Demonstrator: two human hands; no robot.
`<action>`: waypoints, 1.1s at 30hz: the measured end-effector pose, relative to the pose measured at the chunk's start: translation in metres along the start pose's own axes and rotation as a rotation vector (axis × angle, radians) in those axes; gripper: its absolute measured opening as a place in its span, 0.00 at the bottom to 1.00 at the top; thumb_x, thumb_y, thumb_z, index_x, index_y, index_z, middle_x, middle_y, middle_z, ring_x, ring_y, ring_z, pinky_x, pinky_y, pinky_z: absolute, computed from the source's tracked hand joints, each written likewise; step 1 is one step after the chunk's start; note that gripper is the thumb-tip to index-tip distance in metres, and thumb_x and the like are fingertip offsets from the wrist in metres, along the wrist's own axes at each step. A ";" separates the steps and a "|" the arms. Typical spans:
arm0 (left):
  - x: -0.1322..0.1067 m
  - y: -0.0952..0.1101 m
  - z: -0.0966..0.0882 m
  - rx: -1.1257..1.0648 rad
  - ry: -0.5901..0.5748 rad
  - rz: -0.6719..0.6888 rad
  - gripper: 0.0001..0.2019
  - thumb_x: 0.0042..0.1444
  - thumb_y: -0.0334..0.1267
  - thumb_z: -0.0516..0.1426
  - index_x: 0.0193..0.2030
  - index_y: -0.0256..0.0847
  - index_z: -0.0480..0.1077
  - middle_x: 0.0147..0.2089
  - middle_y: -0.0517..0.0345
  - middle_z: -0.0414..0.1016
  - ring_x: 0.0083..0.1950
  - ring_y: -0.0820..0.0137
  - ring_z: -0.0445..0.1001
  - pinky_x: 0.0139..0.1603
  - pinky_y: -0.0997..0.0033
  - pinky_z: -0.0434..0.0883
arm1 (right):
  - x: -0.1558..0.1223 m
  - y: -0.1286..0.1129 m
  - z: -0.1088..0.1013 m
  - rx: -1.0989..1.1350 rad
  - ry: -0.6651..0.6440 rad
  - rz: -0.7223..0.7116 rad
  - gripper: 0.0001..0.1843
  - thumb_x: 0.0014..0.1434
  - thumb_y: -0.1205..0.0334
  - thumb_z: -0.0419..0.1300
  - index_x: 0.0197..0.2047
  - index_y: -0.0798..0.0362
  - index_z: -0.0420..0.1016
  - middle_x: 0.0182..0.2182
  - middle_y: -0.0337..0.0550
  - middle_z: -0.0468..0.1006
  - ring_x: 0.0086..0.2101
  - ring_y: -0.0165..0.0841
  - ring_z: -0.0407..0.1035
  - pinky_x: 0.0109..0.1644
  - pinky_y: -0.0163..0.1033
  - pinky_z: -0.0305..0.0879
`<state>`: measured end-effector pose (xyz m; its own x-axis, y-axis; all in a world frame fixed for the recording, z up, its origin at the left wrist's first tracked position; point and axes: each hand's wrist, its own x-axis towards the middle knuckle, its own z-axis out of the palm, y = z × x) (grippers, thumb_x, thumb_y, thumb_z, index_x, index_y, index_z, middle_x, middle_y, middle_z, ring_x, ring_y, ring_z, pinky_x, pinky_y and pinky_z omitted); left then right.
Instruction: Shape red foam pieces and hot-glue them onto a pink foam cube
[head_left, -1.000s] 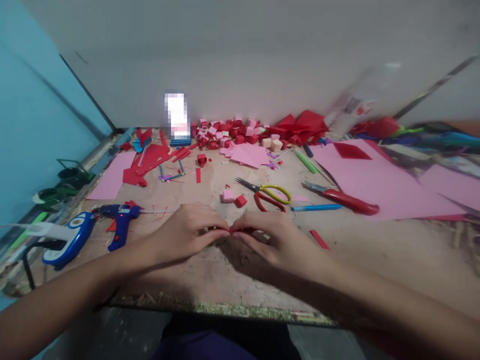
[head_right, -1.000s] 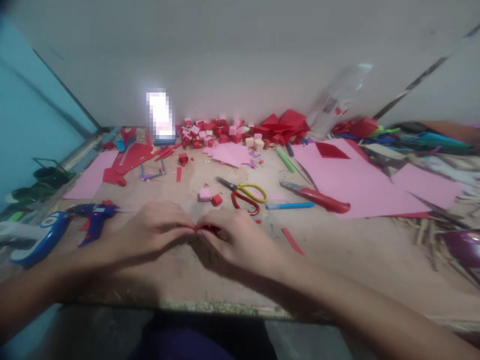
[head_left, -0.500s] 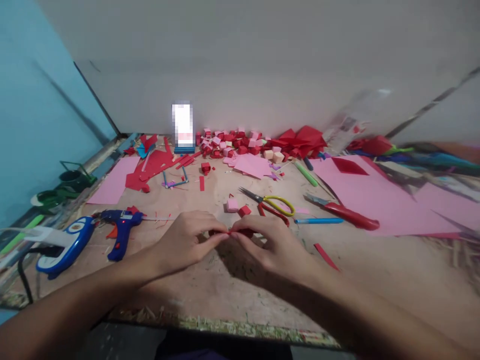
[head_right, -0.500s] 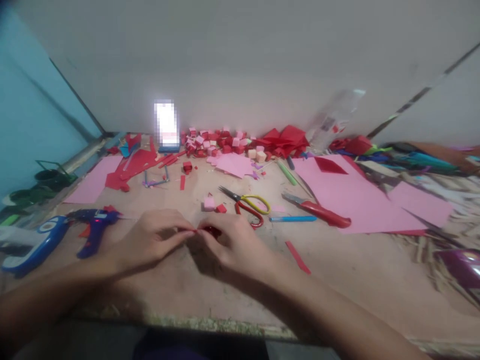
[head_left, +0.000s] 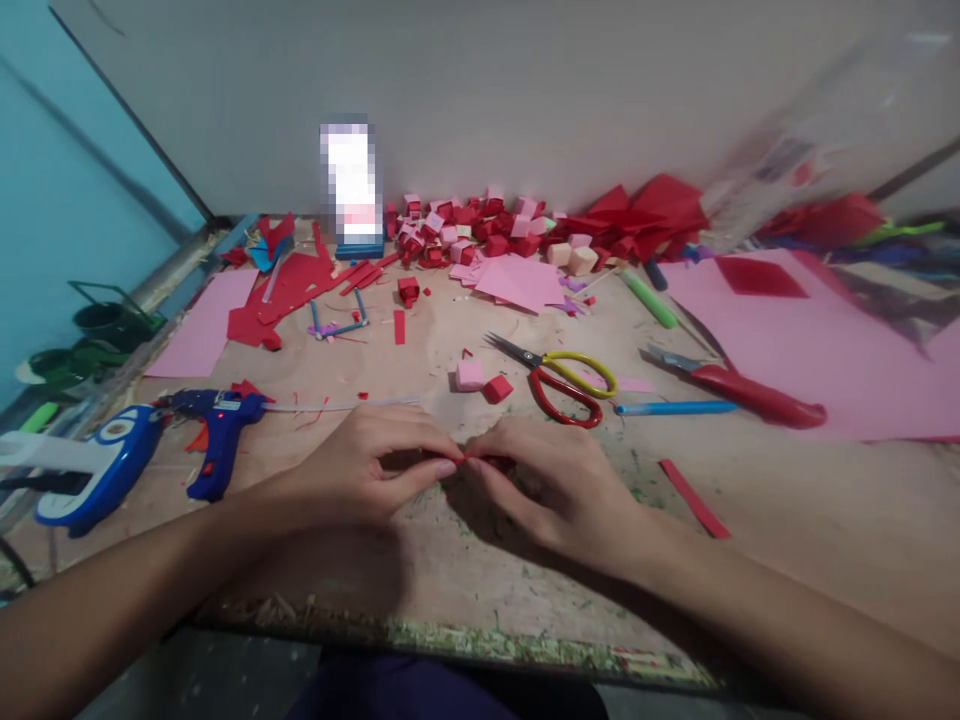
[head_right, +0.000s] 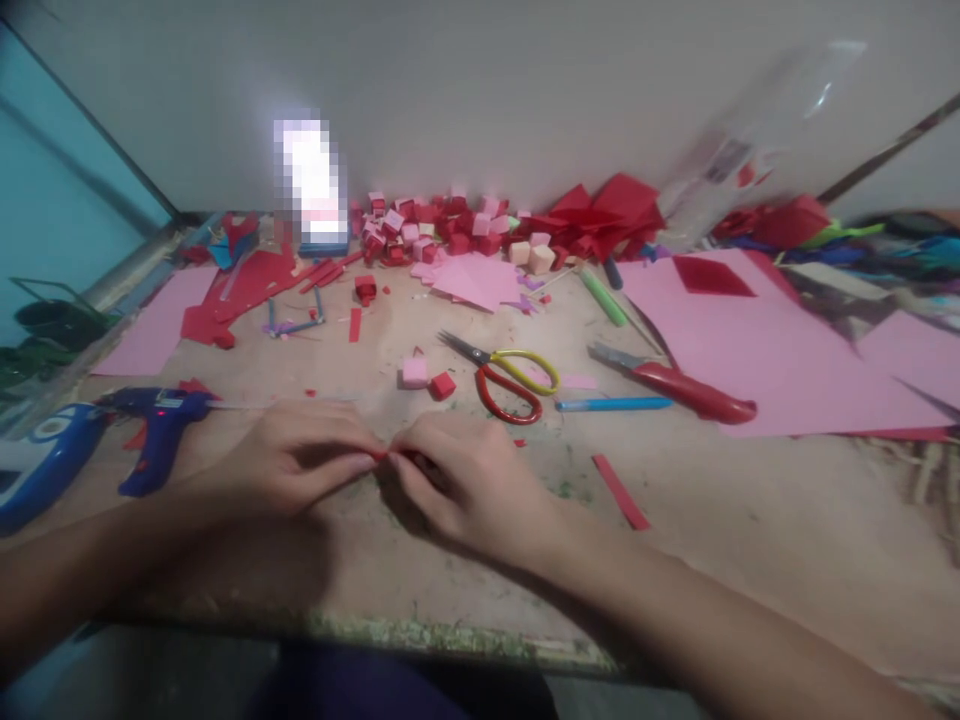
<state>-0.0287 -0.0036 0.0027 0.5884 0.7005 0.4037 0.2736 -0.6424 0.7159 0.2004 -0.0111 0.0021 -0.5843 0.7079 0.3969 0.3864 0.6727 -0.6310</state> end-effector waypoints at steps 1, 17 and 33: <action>0.000 0.000 0.000 0.003 0.001 0.004 0.05 0.63 0.28 0.61 0.42 0.35 0.80 0.37 0.55 0.84 0.38 0.72 0.80 0.43 0.74 0.75 | 0.000 0.000 0.000 -0.001 0.001 -0.009 0.08 0.69 0.66 0.58 0.40 0.57 0.78 0.29 0.41 0.78 0.29 0.29 0.70 0.34 0.36 0.64; -0.002 -0.001 -0.002 -0.020 -0.013 -0.051 0.04 0.63 0.32 0.63 0.42 0.38 0.80 0.37 0.55 0.84 0.38 0.71 0.79 0.41 0.73 0.74 | -0.003 0.000 0.003 -0.018 0.025 -0.035 0.07 0.69 0.67 0.58 0.41 0.54 0.77 0.29 0.42 0.78 0.29 0.30 0.69 0.33 0.36 0.63; 0.003 0.003 0.002 -0.169 0.034 -0.312 0.04 0.59 0.28 0.63 0.40 0.37 0.80 0.38 0.56 0.85 0.39 0.70 0.82 0.42 0.76 0.78 | 0.002 -0.004 0.002 0.078 -0.016 0.202 0.10 0.70 0.62 0.59 0.43 0.53 0.82 0.33 0.44 0.81 0.33 0.33 0.73 0.38 0.38 0.69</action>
<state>-0.0249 -0.0040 0.0047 0.4700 0.8666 0.1679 0.3049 -0.3378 0.8905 0.1962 -0.0124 0.0040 -0.5119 0.8229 0.2468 0.4409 0.4982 -0.7466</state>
